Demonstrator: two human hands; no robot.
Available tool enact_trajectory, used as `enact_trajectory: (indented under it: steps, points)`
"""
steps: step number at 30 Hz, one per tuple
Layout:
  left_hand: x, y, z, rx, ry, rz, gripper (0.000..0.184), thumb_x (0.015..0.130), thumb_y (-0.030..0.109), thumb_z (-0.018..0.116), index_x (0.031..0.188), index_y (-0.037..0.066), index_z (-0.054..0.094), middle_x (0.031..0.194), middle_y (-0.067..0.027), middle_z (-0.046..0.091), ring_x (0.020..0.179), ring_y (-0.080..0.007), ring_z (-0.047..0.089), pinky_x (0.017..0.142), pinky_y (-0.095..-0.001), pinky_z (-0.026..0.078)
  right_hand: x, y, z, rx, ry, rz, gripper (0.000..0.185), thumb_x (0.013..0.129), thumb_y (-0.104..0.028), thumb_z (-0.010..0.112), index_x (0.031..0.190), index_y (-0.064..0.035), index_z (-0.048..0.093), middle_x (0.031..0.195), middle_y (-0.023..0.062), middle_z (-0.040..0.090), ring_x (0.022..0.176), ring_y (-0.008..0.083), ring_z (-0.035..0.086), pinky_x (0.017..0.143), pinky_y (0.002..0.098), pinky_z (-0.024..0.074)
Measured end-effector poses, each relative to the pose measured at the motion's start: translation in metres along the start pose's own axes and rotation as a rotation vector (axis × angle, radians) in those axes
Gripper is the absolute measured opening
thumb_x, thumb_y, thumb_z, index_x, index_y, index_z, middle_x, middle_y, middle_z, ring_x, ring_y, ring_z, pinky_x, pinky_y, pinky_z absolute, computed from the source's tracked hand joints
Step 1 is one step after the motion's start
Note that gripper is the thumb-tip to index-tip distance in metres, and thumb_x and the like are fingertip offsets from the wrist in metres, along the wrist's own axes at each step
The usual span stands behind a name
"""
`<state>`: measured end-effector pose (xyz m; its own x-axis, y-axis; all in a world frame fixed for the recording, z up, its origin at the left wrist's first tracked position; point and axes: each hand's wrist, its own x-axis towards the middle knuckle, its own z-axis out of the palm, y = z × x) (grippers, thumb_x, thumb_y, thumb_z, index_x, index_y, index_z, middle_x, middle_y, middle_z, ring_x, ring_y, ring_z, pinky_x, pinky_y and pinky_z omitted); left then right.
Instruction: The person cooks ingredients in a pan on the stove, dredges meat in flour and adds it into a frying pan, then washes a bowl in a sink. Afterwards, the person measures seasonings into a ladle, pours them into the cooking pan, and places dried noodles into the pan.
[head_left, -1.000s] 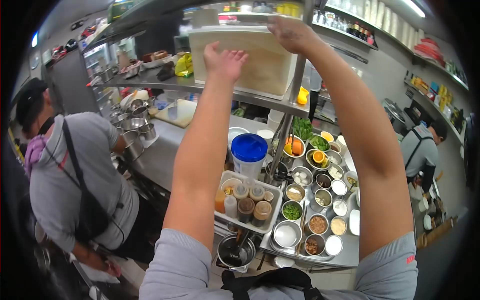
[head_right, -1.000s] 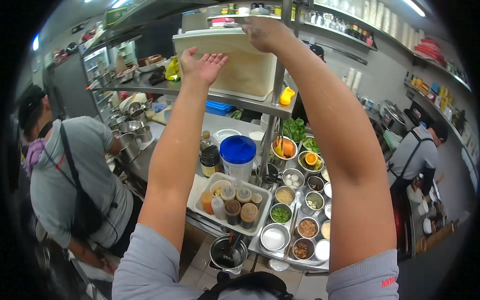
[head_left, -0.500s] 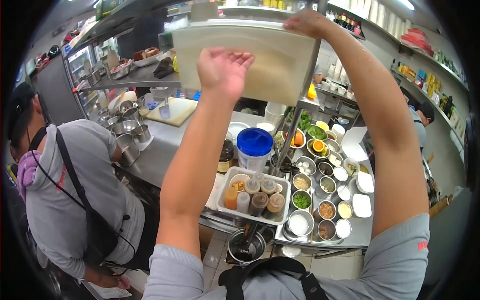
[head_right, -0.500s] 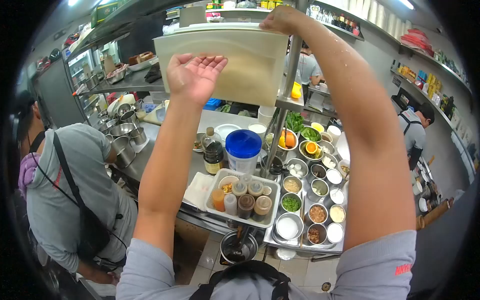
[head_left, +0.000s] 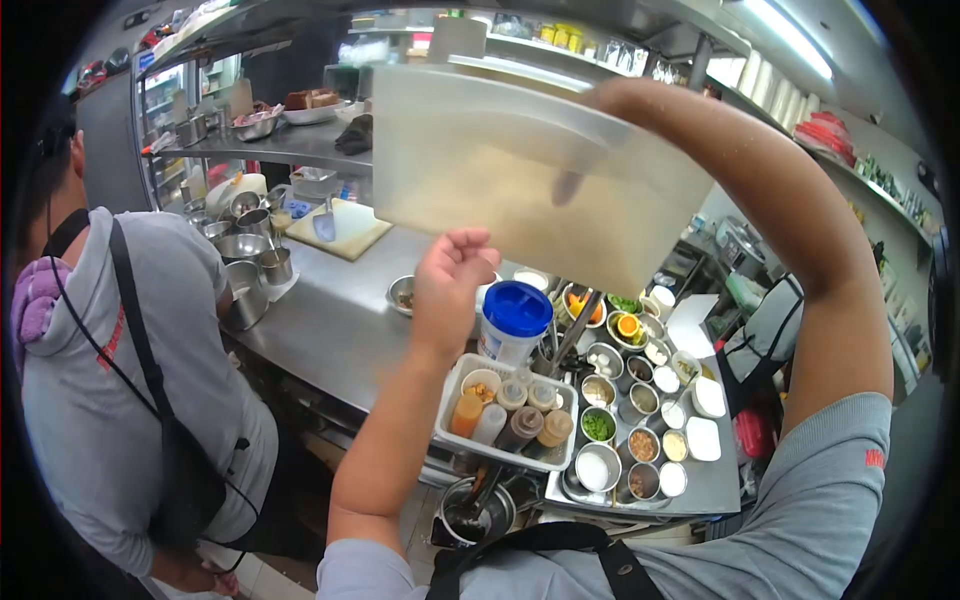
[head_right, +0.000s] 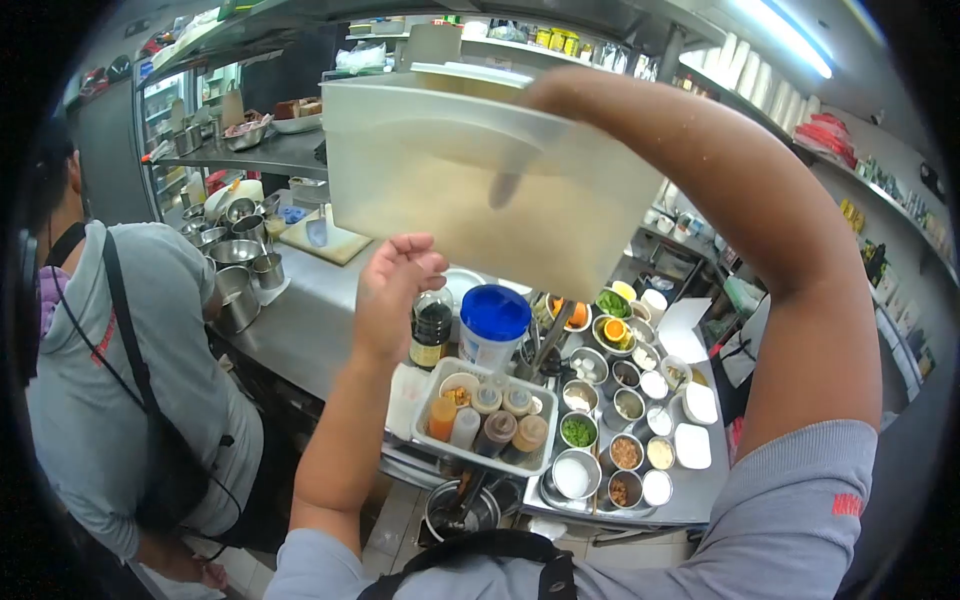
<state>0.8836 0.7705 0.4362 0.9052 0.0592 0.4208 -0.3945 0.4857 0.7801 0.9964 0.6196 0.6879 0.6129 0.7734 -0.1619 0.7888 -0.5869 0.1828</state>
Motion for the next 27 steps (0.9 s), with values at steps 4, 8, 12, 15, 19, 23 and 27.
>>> enact_trajectory:
  steps: [4, 8, 12, 15, 19, 23, 27]
  points:
    - [-0.002, -0.007, 0.004, -0.067, -0.009, 0.190, 0.035, 0.081, 0.007, 0.061, 0.113, -0.004, 0.050, 0.101, -0.0082, 0.055, 0.097, -0.0144, 0.053, 0.089, -0.0280, 0.043, 0.007, 0.013, 0.000, 0.045, 0.015, 0.063, 0.043, 0.075, -0.032, 0.070, 0.110, -0.0068, 0.064, 0.096, 0.0136, 0.068, 0.087, 0.0254, 0.063, 0.077, 0.0367, 0.0483]
    - [-0.004, -0.014, 0.003, -0.128, -0.049, 0.200, 0.039, 0.080, 0.007, 0.063, 0.114, -0.004, 0.049, 0.107, -0.0089, 0.052, 0.104, -0.0151, 0.049, 0.093, -0.0303, 0.042, 0.010, 0.022, 0.000, 0.068, 0.041, 0.100, 0.042, 0.076, -0.031, 0.070, 0.109, -0.0062, 0.064, 0.095, 0.0129, 0.067, 0.086, 0.0245, 0.062, 0.076, 0.0364, 0.0481]
    - [-0.003, -0.025, -0.005, -0.188, -0.094, 0.258, 0.039, 0.081, 0.008, 0.066, 0.113, -0.003, 0.048, 0.110, -0.0106, 0.052, 0.106, -0.0168, 0.050, 0.098, -0.0314, 0.040, 0.016, 0.028, 0.004, 0.086, 0.080, 0.109, 0.042, 0.076, -0.031, 0.070, 0.109, -0.0055, 0.064, 0.094, 0.0121, 0.067, 0.085, 0.0237, 0.062, 0.076, 0.0362, 0.0480]
    - [-0.003, -0.026, -0.009, -0.202, -0.131, 0.271, 0.038, 0.081, 0.009, 0.067, 0.112, -0.003, 0.050, 0.110, -0.0105, 0.053, 0.103, -0.0162, 0.052, 0.097, -0.0308, 0.041, 0.021, 0.032, 0.005, 0.094, 0.111, 0.107, 0.042, 0.076, -0.030, 0.070, 0.109, -0.0050, 0.064, 0.094, 0.0116, 0.067, 0.084, 0.0230, 0.062, 0.076, 0.0360, 0.0479]
    - [-0.011, -0.008, -0.020, -0.015, -0.104, 0.234, 0.029, 0.081, 0.005, 0.062, 0.108, -0.003, 0.053, 0.104, -0.0085, 0.057, 0.098, -0.0137, 0.053, 0.090, -0.0287, 0.043, 0.020, 0.033, 0.007, 0.090, 0.150, 0.099, 0.041, 0.076, -0.030, 0.070, 0.108, -0.0044, 0.063, 0.093, 0.0108, 0.067, 0.083, 0.0222, 0.061, 0.076, 0.0358, 0.0478]
    - [-0.007, 0.026, -0.042, 0.163, 0.043, 0.519, 0.021, 0.083, 0.006, 0.059, 0.102, -0.002, 0.057, 0.099, -0.0064, 0.059, 0.093, -0.0118, 0.055, 0.083, -0.0266, 0.044, 0.014, 0.030, 0.004, 0.052, 0.225, 0.090, 0.041, 0.077, -0.029, 0.070, 0.108, -0.0037, 0.063, 0.092, 0.0101, 0.067, 0.082, 0.0213, 0.061, 0.076, 0.0356, 0.0476]
    - [0.016, 0.068, -0.040, 0.601, 0.176, 0.874, 0.029, 0.077, 0.011, 0.063, 0.103, 0.000, 0.057, 0.104, -0.0136, 0.058, 0.102, -0.0259, 0.054, 0.093, -0.0373, 0.041, -0.005, 0.007, -0.006, -0.171, 0.376, 0.085, 0.036, 0.076, -0.023, 0.067, 0.105, -0.0019, 0.063, 0.089, 0.0125, 0.068, 0.080, 0.0227, 0.062, 0.075, 0.0351, 0.0479]
